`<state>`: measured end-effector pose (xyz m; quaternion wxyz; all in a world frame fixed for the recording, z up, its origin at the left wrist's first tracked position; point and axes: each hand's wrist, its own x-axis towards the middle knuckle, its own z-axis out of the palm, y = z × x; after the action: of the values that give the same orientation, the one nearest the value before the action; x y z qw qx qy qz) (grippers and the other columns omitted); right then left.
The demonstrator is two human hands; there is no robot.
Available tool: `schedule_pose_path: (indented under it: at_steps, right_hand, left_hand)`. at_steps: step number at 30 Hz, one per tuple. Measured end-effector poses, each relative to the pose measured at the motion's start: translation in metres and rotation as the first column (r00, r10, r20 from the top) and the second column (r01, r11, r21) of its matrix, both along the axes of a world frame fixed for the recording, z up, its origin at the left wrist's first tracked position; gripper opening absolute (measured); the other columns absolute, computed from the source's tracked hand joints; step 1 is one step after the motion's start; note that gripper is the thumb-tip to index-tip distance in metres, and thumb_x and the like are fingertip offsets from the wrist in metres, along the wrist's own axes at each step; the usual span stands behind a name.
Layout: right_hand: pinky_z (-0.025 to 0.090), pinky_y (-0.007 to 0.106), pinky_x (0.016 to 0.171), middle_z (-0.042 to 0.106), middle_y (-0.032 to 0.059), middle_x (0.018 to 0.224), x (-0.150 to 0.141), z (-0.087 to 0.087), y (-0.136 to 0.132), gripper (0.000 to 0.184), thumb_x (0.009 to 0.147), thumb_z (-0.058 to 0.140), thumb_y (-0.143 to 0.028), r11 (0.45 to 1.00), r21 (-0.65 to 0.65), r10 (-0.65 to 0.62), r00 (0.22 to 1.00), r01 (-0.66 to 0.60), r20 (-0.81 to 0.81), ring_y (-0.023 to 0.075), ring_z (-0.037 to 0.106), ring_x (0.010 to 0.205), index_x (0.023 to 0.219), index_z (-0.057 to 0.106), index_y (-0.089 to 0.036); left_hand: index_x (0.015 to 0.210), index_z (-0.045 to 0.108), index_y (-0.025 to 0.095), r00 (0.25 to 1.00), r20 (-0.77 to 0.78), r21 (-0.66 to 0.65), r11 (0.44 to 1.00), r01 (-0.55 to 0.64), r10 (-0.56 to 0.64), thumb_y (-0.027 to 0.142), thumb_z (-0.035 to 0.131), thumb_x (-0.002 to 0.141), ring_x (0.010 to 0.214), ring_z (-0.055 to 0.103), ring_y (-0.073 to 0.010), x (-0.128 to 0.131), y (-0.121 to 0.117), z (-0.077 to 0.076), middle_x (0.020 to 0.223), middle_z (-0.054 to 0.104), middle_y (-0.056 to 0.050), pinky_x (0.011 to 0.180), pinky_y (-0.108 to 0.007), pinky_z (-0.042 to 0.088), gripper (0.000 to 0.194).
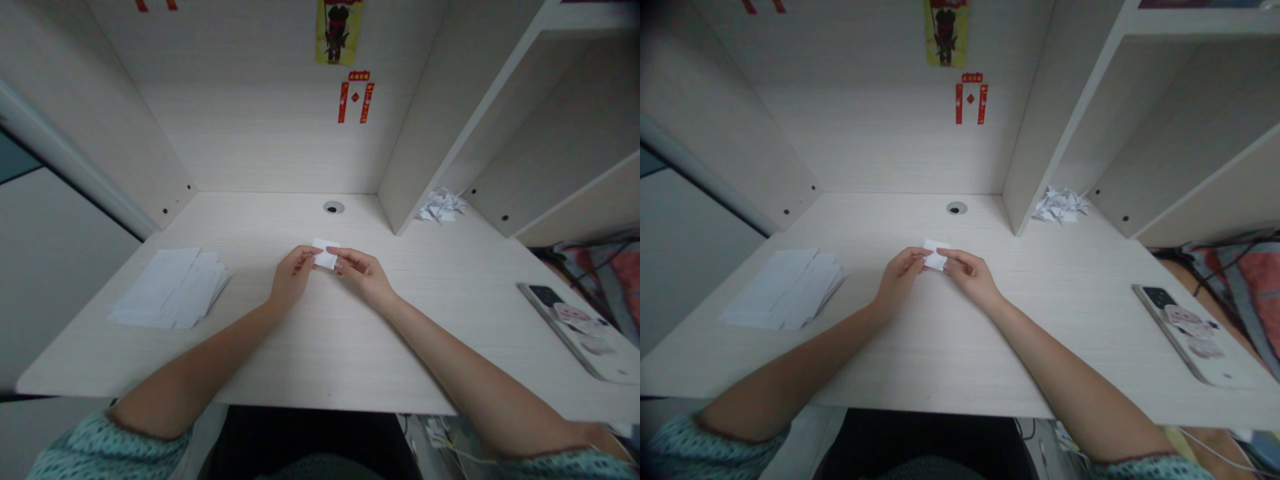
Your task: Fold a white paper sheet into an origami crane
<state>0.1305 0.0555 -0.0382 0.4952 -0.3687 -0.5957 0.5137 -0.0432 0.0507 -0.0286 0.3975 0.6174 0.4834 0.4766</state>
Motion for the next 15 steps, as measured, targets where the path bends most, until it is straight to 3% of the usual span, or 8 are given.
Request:
schedule_pose_path:
  at_steps: [8,15]
  right_hand:
    - [0.044,0.027,0.065,0.066,0.0019,0.073,-0.0027,-0.0007,-0.0025,0.020,0.073,0.068,-0.033,0.982,0.153,-0.142,0.973,0.115,0.181,0.0138,0.056,0.064,0.088,0.071,-0.020]
    - [0.045,0.028,0.066,0.070,0.0039,0.076,-0.0022,0.0024,-0.0016,0.018,0.072,0.070,-0.037,0.963,0.086,-0.262,0.960,0.254,0.102,0.0169,0.061,0.069,0.073,0.072,-0.019]
  left_hand:
    - [0.103,0.064,0.020,0.999,-0.040,0.039,0.999,0.021,-0.020,0.027,0.049,0.084,0.080,0.061,-0.0148,-0.0007,-0.0004,-0.0025,0.091,0.068,-0.003,0.072,-0.024,0.046,0.025]
    - [0.103,0.067,0.020,0.999,-0.023,0.062,0.998,0.030,-0.029,0.028,0.053,0.083,0.089,0.063,-0.0161,0.0003,-0.0024,0.0023,0.099,0.070,-0.004,0.078,-0.024,0.046,0.026]
